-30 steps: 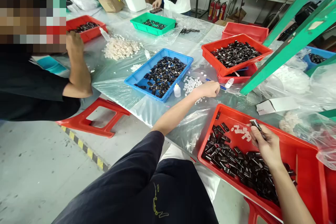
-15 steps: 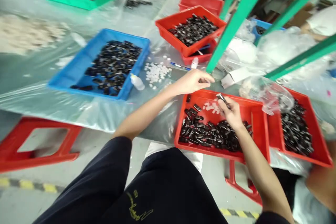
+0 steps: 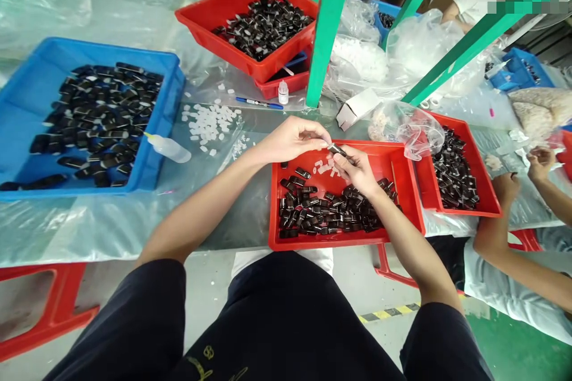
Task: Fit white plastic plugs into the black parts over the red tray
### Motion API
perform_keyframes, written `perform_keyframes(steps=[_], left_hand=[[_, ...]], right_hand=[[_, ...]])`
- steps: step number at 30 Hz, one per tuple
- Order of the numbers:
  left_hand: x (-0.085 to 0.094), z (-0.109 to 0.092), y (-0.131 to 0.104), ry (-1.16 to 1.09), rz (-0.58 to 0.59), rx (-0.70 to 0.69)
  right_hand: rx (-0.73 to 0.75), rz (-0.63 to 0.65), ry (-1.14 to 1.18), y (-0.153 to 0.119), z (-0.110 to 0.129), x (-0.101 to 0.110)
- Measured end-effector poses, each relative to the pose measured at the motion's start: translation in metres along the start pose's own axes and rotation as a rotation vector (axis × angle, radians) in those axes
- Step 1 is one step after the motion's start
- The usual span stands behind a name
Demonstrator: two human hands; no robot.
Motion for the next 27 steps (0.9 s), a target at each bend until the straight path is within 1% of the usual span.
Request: perform_keyframes(steps=[8,13,18,23,27], left_hand=[[-0.006,0.001,0.000,-0.012,0.055,0.032],[-0.006,0.002,-0.001,-0.032,0.071,0.044],[-0.010,0.007,-0.003,-0.055,0.161,0.100],[-0.009,0.010,-0.003,-0.075,0.159,0.129],[-0.010,0.013,-0.004,-0.114,0.162,0.175]], right_hand=[[0.005,0.037,0.023,-0.001,0.000,-0.002],[0.023,0.039,-0.032,-0.002,-0.002,0.000],[0.033,0.067,-0.100,-0.002,-0.004,-0.001],[0.036,0.074,-0.113,-0.003,-0.001,-0.004],[0.076,0.082,-0.162,-0.004,0.006,-0.008]])
Point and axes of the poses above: each hand's wrist, its own y-axis towards the middle knuckle, its own x-axis out of the back of the hand, z = x × y, the point moved 8 cm from there along y, towards the middle knuckle, and after that the axes turned 12 degrees about y, right-handed, at the moved point
